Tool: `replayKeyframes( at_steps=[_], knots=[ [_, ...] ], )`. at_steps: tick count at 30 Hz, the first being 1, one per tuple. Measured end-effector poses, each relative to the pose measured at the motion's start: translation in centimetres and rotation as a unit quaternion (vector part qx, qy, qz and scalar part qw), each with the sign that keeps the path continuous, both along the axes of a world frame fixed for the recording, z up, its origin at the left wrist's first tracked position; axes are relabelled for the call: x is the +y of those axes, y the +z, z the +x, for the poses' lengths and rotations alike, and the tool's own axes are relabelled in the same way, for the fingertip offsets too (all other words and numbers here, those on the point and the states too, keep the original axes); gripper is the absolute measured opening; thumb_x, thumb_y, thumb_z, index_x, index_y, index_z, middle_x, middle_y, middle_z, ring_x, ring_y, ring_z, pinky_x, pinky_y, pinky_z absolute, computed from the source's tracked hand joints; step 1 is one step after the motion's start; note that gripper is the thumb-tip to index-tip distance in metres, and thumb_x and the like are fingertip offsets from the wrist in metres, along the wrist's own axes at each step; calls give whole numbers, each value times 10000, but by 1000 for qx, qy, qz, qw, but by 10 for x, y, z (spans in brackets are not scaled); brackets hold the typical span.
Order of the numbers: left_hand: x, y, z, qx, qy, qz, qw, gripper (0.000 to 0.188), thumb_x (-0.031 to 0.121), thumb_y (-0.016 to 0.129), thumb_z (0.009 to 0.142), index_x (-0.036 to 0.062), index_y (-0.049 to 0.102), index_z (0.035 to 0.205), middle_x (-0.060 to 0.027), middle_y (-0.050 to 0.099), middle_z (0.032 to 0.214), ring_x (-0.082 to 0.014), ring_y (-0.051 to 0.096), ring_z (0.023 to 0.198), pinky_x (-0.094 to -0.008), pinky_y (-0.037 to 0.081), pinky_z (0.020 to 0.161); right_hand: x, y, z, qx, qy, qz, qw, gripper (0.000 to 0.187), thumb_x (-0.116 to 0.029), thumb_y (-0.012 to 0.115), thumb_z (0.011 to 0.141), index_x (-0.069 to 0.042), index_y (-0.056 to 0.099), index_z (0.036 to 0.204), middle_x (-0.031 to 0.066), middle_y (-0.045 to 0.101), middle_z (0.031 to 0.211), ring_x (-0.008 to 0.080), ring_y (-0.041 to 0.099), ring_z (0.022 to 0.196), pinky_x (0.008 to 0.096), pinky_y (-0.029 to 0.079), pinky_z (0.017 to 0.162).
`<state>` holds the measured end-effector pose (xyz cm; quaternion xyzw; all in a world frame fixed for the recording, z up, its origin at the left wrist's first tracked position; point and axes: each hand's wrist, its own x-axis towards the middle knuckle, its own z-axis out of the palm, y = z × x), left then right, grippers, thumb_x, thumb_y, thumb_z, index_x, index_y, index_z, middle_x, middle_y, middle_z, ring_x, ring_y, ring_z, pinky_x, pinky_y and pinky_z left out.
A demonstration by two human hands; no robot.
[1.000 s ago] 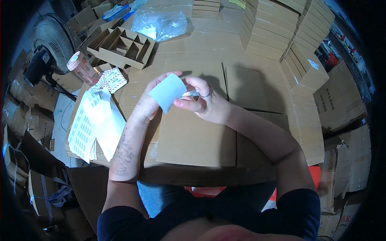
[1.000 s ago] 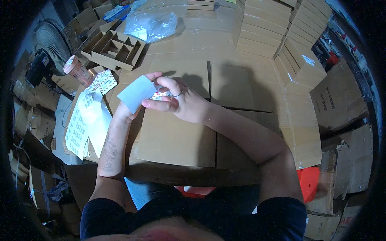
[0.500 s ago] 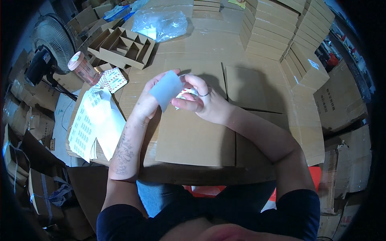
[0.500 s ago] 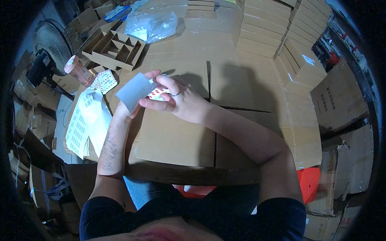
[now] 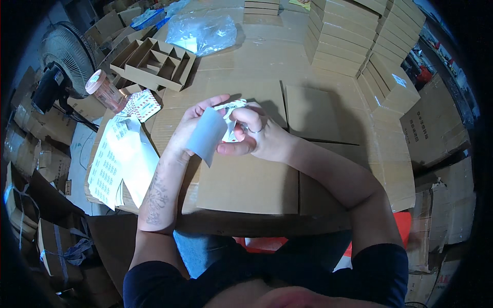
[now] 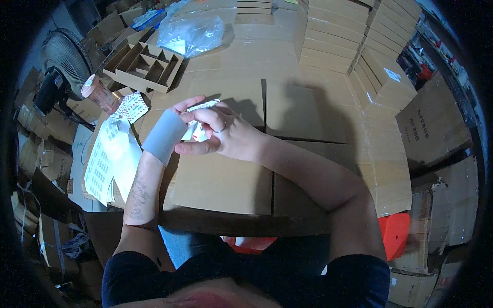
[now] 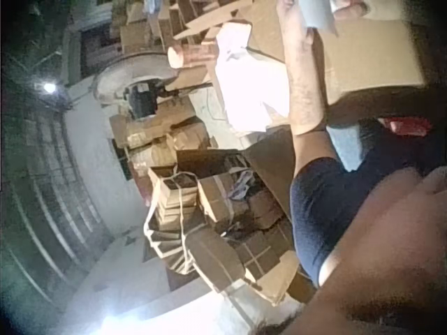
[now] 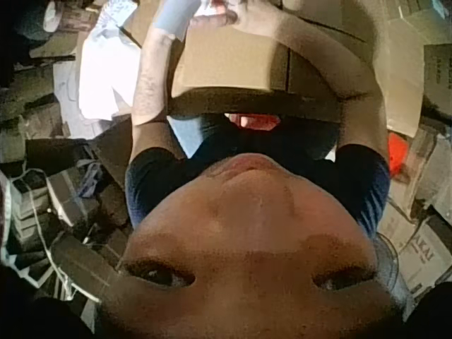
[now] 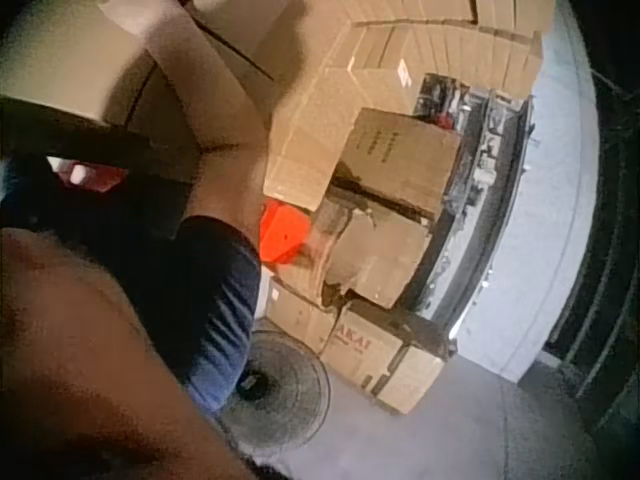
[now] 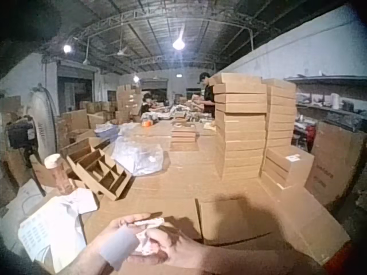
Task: Applying labels and stickers to cardboard boxes for shipping or organization.
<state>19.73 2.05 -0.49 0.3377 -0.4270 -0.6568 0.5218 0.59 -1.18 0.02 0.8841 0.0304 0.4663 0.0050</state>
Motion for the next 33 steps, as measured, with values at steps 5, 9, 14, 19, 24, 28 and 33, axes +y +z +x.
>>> replayKeyframes(
  at_steps=[5,9,14,19,24,28,33],
  knots=[
    [-1,1,-2,82,-7,40,996,449,102,652,898,-48,501,1294,-122,663,1086,-143,659,910,-265,545,792,-2,-2,-3,-5,-23,-88,996,730,-47,750,727,-473,447,1236,74,338,1180,282,485,988,386,469,736],
    [-1,0,-3,29,17,5,999,437,106,647,902,-46,503,1286,-134,662,1079,-160,664,907,-269,554,779,-2,-6,0,-23,-30,-87,996,756,-1,733,706,-497,482,1220,72,332,1158,254,487,943,370,473,717],
    [-1,2,1,36,49,9,998,409,93,629,908,-42,509,1276,-143,660,1084,-172,669,907,-275,559,782,-5,-12,0,6,-6,-55,998,786,28,721,700,-494,474,1233,47,343,1115,165,497,771,326,474,655],
    [-1,5,2,28,110,17,993,279,105,538,958,-12,557,1211,-118,660,1058,-173,661,909,-285,551,792,-3,-10,0,6,27,-38,999,731,31,714,714,-462,502,1209,38,347,1113,119,484,669,266,445,560],
    [-5,-6,14,46,179,0,983,227,146,489,992,11,596,1141,-80,656,1000,-150,646,868,-271,538,762,1,-6,-2,-26,26,-44,998,710,26,711,739,-415,485,1247,43,347,1128,121,491,677,257,435,561],
    [-8,-10,24,30,258,-46,965,249,221,486,1009,33,613,1114,-49,651,973,-111,625,837,-239,504,704,0,-16,1,-87,26,15,996,631,18,713,768,-341,497,1239,53,344,1182,135,510,727,265,429,565],
    [1,3,-6,-119,228,-151,955,226,99,596,937,29,568,1151,-58,626,1035,-113,599,948,-243,479,820,-2,-13,-1,-91,-33,-15,995,681,101,699,747,-310,474,1242,119,264,1362,278,466,1176,296,520,797]
  ],
)
